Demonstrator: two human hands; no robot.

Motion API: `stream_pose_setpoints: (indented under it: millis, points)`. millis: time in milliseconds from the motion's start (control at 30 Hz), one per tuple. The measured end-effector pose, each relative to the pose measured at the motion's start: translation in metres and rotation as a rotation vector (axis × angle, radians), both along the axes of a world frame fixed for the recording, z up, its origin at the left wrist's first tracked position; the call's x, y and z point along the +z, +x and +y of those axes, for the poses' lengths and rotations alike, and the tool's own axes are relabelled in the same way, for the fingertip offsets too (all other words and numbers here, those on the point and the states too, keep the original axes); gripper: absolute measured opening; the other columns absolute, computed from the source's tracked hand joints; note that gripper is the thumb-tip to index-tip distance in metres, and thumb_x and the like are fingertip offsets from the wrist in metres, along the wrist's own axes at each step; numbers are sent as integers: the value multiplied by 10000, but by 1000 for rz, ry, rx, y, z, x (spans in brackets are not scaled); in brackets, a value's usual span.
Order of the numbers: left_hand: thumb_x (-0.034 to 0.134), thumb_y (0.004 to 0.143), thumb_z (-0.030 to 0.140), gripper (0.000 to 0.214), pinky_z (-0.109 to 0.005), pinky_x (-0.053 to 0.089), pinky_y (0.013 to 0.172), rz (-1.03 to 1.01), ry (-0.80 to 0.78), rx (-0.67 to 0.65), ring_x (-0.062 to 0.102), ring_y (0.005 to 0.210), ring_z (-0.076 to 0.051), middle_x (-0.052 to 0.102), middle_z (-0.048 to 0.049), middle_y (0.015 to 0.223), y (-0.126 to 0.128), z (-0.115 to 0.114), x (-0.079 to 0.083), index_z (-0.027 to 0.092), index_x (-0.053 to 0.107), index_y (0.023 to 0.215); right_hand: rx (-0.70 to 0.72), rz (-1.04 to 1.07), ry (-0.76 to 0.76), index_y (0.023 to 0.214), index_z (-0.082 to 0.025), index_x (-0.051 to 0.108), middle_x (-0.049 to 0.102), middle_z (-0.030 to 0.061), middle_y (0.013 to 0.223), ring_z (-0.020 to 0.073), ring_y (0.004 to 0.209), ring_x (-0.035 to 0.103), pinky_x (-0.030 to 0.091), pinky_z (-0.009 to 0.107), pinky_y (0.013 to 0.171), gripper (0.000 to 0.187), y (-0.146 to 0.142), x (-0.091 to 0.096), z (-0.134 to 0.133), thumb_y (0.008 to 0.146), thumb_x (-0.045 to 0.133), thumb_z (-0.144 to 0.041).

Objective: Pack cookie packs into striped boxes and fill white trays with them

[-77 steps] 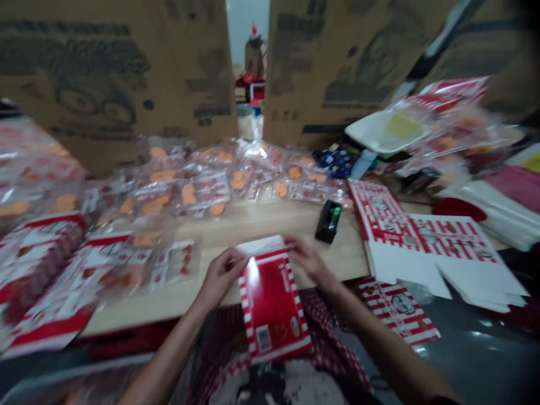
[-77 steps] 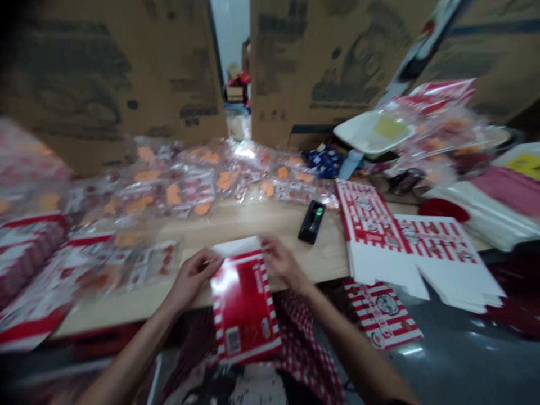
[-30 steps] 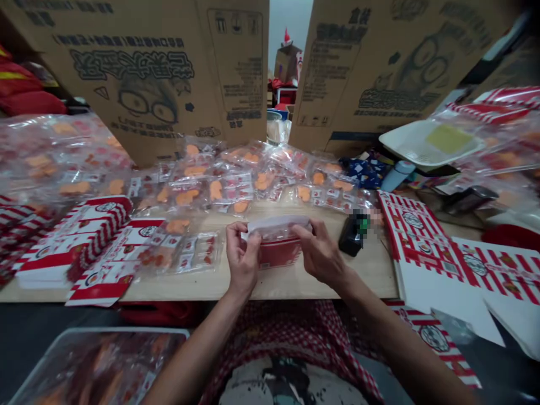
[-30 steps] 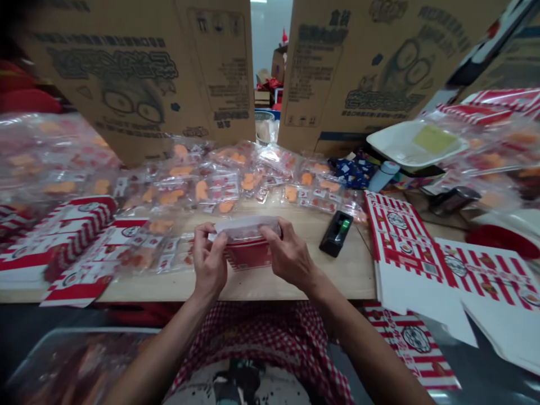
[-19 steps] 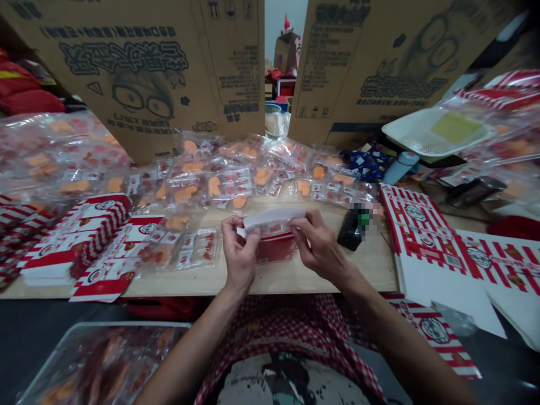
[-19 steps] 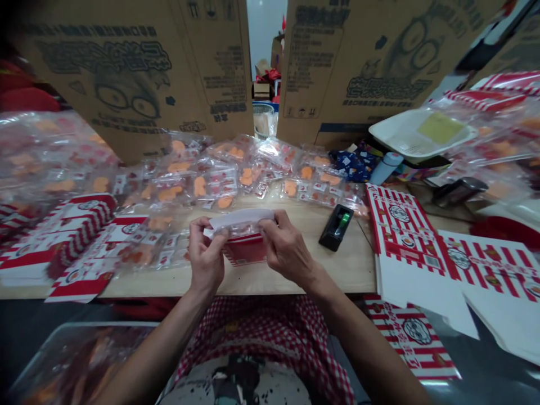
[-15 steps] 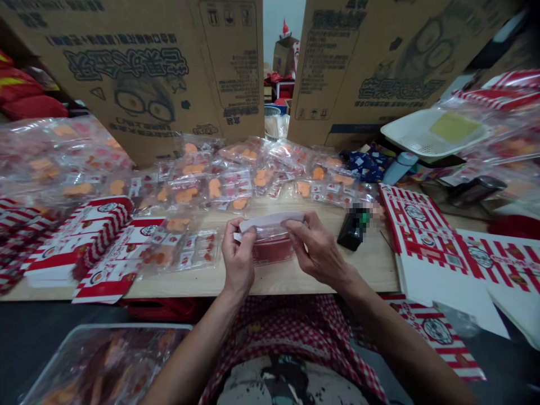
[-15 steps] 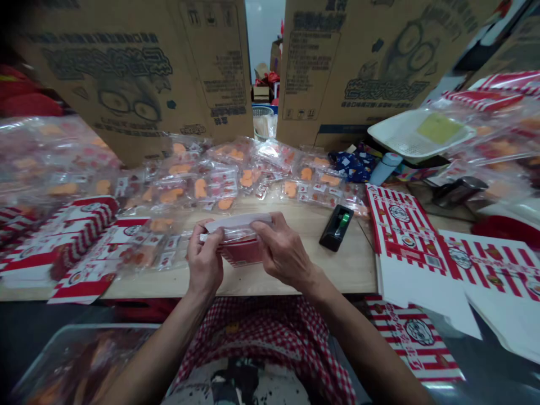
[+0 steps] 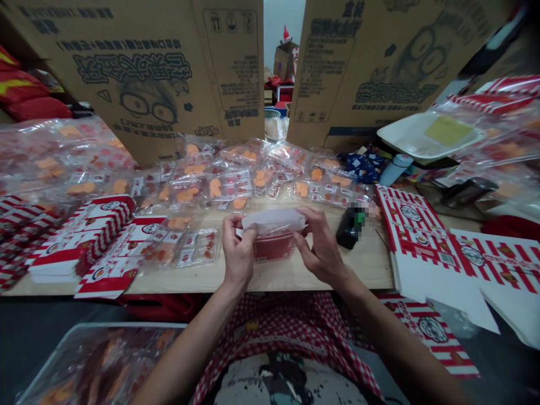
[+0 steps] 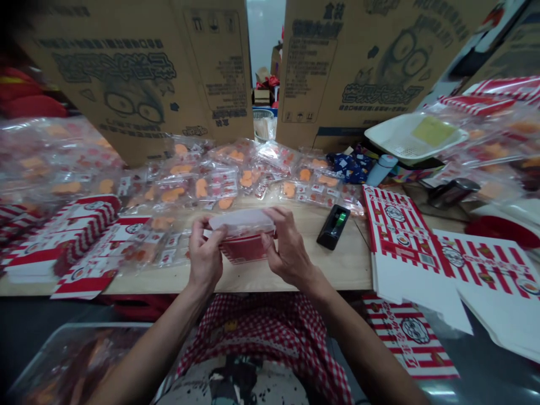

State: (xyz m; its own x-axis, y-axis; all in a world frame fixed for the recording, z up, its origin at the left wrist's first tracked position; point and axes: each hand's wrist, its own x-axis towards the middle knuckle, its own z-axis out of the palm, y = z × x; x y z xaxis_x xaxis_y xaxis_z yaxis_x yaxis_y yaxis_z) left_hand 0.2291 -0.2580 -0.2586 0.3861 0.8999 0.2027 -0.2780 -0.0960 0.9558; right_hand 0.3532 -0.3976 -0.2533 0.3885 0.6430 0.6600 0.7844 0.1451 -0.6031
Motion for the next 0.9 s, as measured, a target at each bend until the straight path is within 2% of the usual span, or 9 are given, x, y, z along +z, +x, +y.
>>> stream_pose_setpoints:
  millis: [67, 133, 267, 367, 467, 567, 700, 800, 900]
  points:
    - [770, 801, 363, 362, -215, 459, 727, -124, 110, 49, 557, 796, -117, 550, 6, 944, -1, 3, -10, 226, 488, 982, -30, 74, 103, 1476, -248, 365, 513, 156, 1401, 241, 1125, 617, 573, 390, 862, 527, -1, -17, -3, 981, 520, -157]
    - [793, 806, 448, 440, -256, 483, 845, -211, 256, 63, 597, 947, -153, 560, -29, 1021, -1, 4, -21, 232, 457, 989, -49, 66, 132, 1490, -260, 364, 558, 142, 1381, 245, 1138, 630, 569, 418, 917, 530, -2, -32, -4, 989, 511, -165]
    - [772, 849, 450, 430, -247, 499, 798, -211, 377, 189, 622, 942, -154, 577, -42, 1027, 2, 1, -31, 226, 482, 1074, -124, 32, 183, 1533, -247, 344, 569, 154, 1410, 254, 1153, 645, 577, 442, 942, 545, -7, -47, 0, 1008, 474, -182]
    - [781, 856, 370, 362, -221, 496, 745, -217, 333, 258, 619, 842, -119, 603, -17, 983, 6, 0, -30, 222, 526, 1066, -141, -35, 176, 1501, -248, 399, 588, 152, 1380, 272, 1219, 620, 562, 474, 983, 495, -11, -43, 4, 1016, 432, -157]
    - [739, 893, 336, 192, -245, 503, 770, -147, 394, 287, 619, 807, -120, 637, -13, 901, 7, 3, -29, 193, 632, 963, -139, -171, 138, 1402, -216, 492, 564, 180, 1340, 301, 1286, 557, 527, 512, 1022, 418, -11, -31, 8, 999, 434, -122]
    - [719, 909, 303, 136, -280, 506, 808, -79, 508, 271, 640, 842, -145, 667, -22, 862, 3, 11, -26, 184, 688, 853, -134, -202, 83, 1204, -202, 567, 563, 160, 1198, 273, 1142, 587, 556, 458, 929, 268, -7, -16, 12, 976, 460, -110]
    - [732, 898, 304, 155, -248, 471, 705, 30, 533, 113, 606, 753, -131, 649, -11, 813, -4, 21, -16, 185, 683, 811, -84, -97, -1, 1029, -208, 549, 538, 93, 1033, 212, 934, 605, 573, 372, 815, 159, -1, 1, 14, 950, 472, -93]
    - [738, 891, 359, 211, -224, 428, 627, 86, 425, 5, 531, 660, -110, 581, 16, 771, -7, 22, -9, 192, 613, 864, -87, -187, -24, 1191, -214, 533, 538, 123, 1171, 207, 938, 622, 589, 362, 788, 313, 0, 4, 10, 924, 478, -61]
    - [747, 874, 415, 303, -214, 421, 631, 7, 346, -11, 481, 677, -105, 506, 24, 829, -7, 18, -9, 214, 529, 939, -88, -444, -46, 1347, -247, 523, 363, 180, 1502, 293, 1209, 591, 600, 416, 874, 503, -1, 0, 5, 895, 502, -28]
